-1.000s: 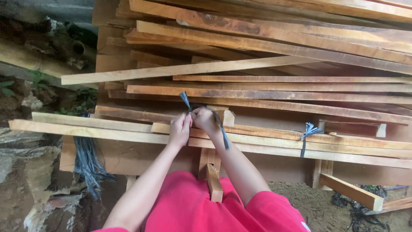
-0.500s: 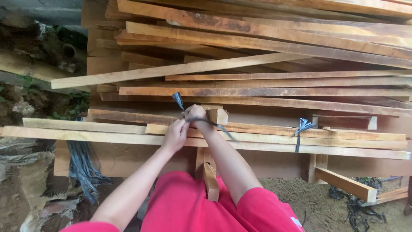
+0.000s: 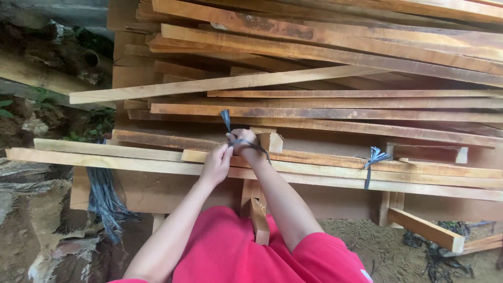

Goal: Organizing and bundling long wooden planks together using black straps.

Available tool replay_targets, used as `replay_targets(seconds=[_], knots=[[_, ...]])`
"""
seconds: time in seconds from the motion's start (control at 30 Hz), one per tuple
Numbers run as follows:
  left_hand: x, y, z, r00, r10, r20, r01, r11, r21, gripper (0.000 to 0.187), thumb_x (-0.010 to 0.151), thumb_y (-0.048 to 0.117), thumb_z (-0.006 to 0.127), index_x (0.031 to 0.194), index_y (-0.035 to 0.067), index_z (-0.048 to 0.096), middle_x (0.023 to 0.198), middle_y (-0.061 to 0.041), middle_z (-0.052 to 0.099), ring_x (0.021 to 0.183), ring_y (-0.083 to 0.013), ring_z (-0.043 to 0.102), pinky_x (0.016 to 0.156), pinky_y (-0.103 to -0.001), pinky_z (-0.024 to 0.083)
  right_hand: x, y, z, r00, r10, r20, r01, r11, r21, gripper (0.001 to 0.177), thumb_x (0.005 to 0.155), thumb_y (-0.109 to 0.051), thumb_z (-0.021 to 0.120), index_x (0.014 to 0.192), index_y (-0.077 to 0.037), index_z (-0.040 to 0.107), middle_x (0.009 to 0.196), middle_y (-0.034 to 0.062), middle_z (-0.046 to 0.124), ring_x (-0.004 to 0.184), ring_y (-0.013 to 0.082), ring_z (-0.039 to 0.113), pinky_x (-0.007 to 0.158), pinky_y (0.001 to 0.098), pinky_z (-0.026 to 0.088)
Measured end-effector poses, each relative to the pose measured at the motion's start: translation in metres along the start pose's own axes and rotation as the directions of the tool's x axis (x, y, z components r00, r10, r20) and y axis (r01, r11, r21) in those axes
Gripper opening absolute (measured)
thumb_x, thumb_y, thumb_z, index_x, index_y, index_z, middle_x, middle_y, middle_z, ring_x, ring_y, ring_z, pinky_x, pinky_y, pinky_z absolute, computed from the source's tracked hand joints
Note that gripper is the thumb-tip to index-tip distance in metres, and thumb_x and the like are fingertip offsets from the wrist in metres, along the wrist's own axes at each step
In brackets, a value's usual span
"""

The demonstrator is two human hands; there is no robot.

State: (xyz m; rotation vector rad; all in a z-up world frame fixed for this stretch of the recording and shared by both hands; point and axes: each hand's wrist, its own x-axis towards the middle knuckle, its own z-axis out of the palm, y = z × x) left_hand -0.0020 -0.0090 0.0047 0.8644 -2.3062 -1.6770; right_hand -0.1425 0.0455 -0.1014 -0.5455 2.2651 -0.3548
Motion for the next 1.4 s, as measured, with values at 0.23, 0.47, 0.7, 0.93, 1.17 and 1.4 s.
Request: replay_targets(seconds=[0.23, 0.47, 0.7, 0.93, 1.17, 1.4], knots=[[-0.018, -0.034, 0.019, 0.915, 0.396, -0.084, -0.380, 0.912, 0.155, 0.022, 0.105, 0.013, 0.053, 0.089, 0.005, 0.065, 0.086, -0.014, 0.064, 0.094, -0.0376, 0.067, 0.086, -0.044, 0.054, -0.014, -0.003, -0.006, 0.989, -0.113, -0.098, 0.119, 0.991, 0.063, 0.027, 0.096, -0.041, 0.065, 0.107, -0.020, 0.079, 0.098, 0.0103, 0.079, 0.103, 0.0338, 0.074, 0.089, 0.0493, 0.062], [-0.017, -0.039, 0.026, 0.846, 0.528, -0.075, -0.473, 0.808, 0.352, 0.026, 0.104, 0.018, 0.052, 0.080, 0.008, 0.056, 0.080, -0.011, 0.055, 0.089, -0.0349, 0.063, 0.077, -0.043, 0.050, -0.021, 0.005, -0.002, 0.933, -0.258, -0.251, 0.286, 0.954, 0.085, 0.026, 0.097, -0.043, 0.065, 0.101, -0.021, 0.078, 0.093, 0.0078, 0.078, 0.097, 0.0302, 0.074, 0.088, 0.0447, 0.061], [-0.016, -0.029, 0.023, 0.807, 0.584, -0.089, -0.499, 0.754, 0.427, 0.026, 0.100, 0.019, 0.054, 0.075, 0.012, 0.050, 0.075, -0.008, 0.049, 0.087, -0.0319, 0.063, 0.073, -0.041, 0.049, -0.028, 0.029, 0.001, 0.969, -0.222, -0.111, 0.237, 0.959, 0.154, 0.024, 0.101, -0.042, 0.057, 0.110, -0.028, 0.075, 0.098, 0.0038, 0.078, 0.102, 0.0258, 0.073, 0.089, 0.0432, 0.059], [-0.016, -0.048, 0.031, 0.809, 0.583, -0.078, -0.498, 0.749, 0.438, 0.017, 0.093, 0.014, 0.057, 0.077, 0.012, 0.052, 0.080, -0.006, 0.052, 0.087, -0.0300, 0.062, 0.071, -0.040, 0.047, -0.040, 0.010, -0.015, 0.956, -0.266, -0.125, 0.292, 0.906, 0.306, 0.021, 0.084, -0.026, 0.078, 0.102, -0.015, 0.079, 0.094, 0.0105, 0.079, 0.098, 0.0297, 0.074, 0.086, 0.0418, 0.059], [-0.016, -0.038, 0.029, 0.813, 0.574, -0.094, -0.477, 0.751, 0.457, 0.023, 0.099, 0.018, 0.054, 0.077, 0.013, 0.053, 0.080, -0.006, 0.053, 0.088, -0.0282, 0.062, 0.073, -0.038, 0.047, -0.031, 0.014, -0.002, 0.962, -0.180, -0.205, 0.246, 0.897, 0.367, 0.014, 0.077, -0.029, 0.085, 0.086, -0.019, 0.082, 0.080, 0.0058, 0.078, 0.085, 0.0230, 0.076, 0.075, 0.0346, 0.059], [-0.018, -0.045, 0.039, 0.934, 0.285, -0.216, -0.259, 0.955, 0.143, 0.033, 0.107, 0.021, 0.051, 0.075, 0.011, 0.052, 0.071, -0.009, 0.051, 0.077, -0.0361, 0.062, 0.070, -0.038, 0.049, -0.002, 0.014, 0.004, 0.982, -0.146, -0.122, 0.161, 0.979, 0.126, 0.016, 0.078, -0.040, 0.083, 0.090, -0.028, 0.082, 0.088, -0.0030, 0.080, 0.097, 0.0224, 0.076, 0.086, 0.0353, 0.060]])
